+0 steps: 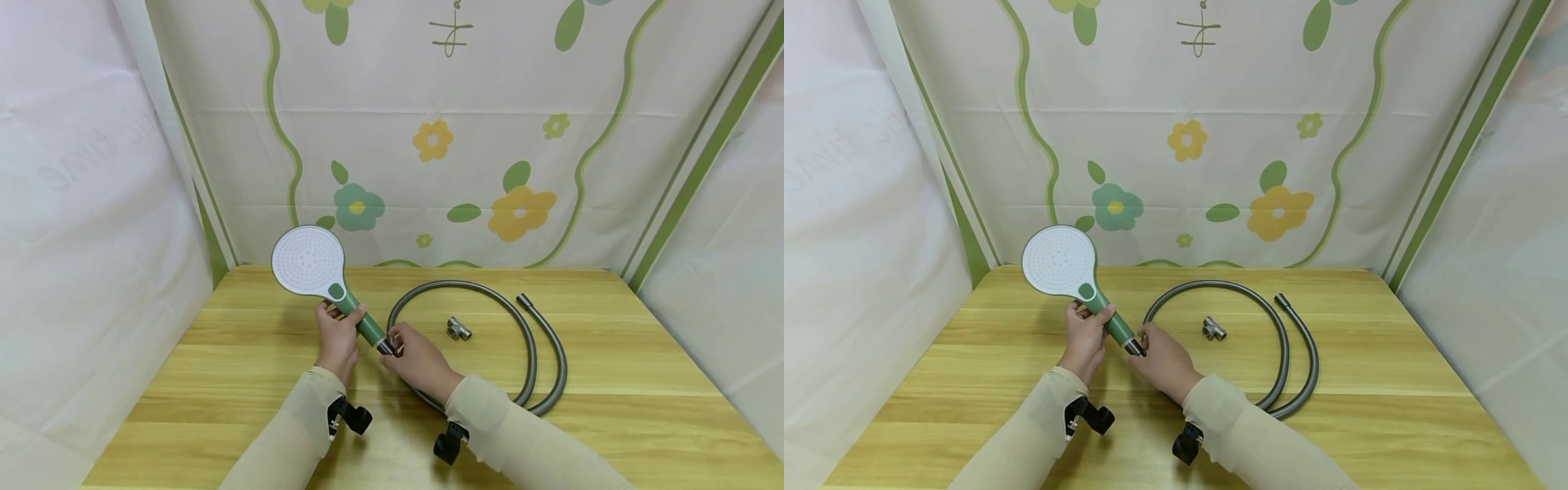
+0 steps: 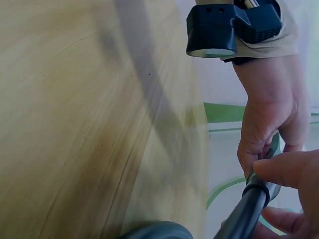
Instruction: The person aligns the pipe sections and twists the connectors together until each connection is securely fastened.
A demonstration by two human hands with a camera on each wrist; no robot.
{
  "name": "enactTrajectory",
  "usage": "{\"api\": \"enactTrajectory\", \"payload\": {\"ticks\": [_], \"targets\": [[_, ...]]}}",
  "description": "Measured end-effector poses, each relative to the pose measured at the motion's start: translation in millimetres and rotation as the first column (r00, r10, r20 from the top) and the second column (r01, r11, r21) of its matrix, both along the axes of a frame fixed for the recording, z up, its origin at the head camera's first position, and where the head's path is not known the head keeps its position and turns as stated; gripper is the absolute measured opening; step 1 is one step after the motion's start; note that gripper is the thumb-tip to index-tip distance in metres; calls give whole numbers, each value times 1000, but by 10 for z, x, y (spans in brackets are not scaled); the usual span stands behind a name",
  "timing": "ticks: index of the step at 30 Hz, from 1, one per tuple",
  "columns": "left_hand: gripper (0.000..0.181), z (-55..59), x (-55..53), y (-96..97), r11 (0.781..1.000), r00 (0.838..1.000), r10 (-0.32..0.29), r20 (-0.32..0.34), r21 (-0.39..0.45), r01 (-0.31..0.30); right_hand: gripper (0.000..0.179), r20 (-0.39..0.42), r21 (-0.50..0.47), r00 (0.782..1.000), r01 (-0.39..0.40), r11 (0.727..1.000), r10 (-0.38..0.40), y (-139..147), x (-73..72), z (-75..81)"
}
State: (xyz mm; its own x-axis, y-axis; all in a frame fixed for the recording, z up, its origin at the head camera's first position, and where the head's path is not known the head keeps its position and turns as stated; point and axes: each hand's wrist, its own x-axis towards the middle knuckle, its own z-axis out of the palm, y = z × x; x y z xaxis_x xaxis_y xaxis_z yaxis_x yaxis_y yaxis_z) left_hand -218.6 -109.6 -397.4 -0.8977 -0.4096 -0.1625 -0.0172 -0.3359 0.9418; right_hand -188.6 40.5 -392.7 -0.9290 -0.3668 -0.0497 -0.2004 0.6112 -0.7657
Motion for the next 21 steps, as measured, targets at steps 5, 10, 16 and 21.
{"api": "enactTrajectory", "payload": {"ticks": [5, 10, 16, 21], "targets": [[70, 4, 3, 3, 1000, 1000, 6, 5, -2, -6, 33, -86, 68, 996, 6, 998, 0, -24, 15, 6], [69, -3, 6, 11, 1000, 1000, 17, 3, -8, -17, 24, -138, 104, 990, 14, 994, 1, -39, 25, -4], [68, 0, 12, 14, 1000, 1000, 20, -2, -16, -20, 17, -174, 123, 985, 16, 992, 6, -50, 33, -15], [68, 0, 6, 11, 1000, 1000, 17, -1, -16, -17, 13, -154, 108, 988, 1, 994, 16, -52, 33, -6]]}}
